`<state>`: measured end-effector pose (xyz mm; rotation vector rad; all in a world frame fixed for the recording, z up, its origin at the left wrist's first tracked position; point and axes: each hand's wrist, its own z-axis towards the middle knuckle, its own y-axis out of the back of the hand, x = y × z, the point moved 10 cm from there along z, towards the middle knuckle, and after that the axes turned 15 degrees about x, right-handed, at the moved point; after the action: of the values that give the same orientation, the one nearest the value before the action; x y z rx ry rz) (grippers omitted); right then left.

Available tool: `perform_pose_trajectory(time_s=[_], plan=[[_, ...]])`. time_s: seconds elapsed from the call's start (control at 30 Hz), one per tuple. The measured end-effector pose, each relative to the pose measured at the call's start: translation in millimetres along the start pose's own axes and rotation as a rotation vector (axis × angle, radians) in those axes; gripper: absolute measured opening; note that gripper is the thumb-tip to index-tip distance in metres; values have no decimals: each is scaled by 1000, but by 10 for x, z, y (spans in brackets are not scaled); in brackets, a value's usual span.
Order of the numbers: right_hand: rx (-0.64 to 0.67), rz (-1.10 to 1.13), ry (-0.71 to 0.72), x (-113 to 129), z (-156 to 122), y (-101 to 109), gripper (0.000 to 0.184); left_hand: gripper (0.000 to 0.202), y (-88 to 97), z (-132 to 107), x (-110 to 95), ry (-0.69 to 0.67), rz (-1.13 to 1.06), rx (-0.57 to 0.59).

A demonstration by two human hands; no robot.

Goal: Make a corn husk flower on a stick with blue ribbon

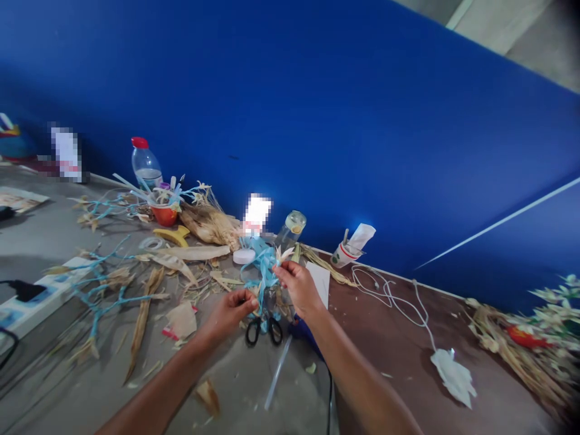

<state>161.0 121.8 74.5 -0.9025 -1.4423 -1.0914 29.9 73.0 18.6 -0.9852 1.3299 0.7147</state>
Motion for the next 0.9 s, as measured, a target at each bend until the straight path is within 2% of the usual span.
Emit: perform_pose_trajectory(time_s=[0.17, 0.2, 0.3, 0.4, 0.63, 0.9], plan=[[-6, -174, 25, -20, 578, -4, 20, 41, 151, -54, 7, -1, 58, -142], [12, -266, 13, -41, 714, -45, 20, 40, 159, -54, 18, 6, 71, -150], [27, -357, 1, -132, 1049, -129, 18, 41, 189, -49, 49, 23, 94, -177], [34, -425, -15, -233, 1243, -191, 17, 42, 209, -38, 80, 46, 95, -188], [66, -558, -48, -424, 1343, -260, 19, 43, 205, -21, 110, 69, 70, -192], [93, -668, -21, -473, 1212, -378, 15, 45, 183, -3, 128, 66, 67, -199]])
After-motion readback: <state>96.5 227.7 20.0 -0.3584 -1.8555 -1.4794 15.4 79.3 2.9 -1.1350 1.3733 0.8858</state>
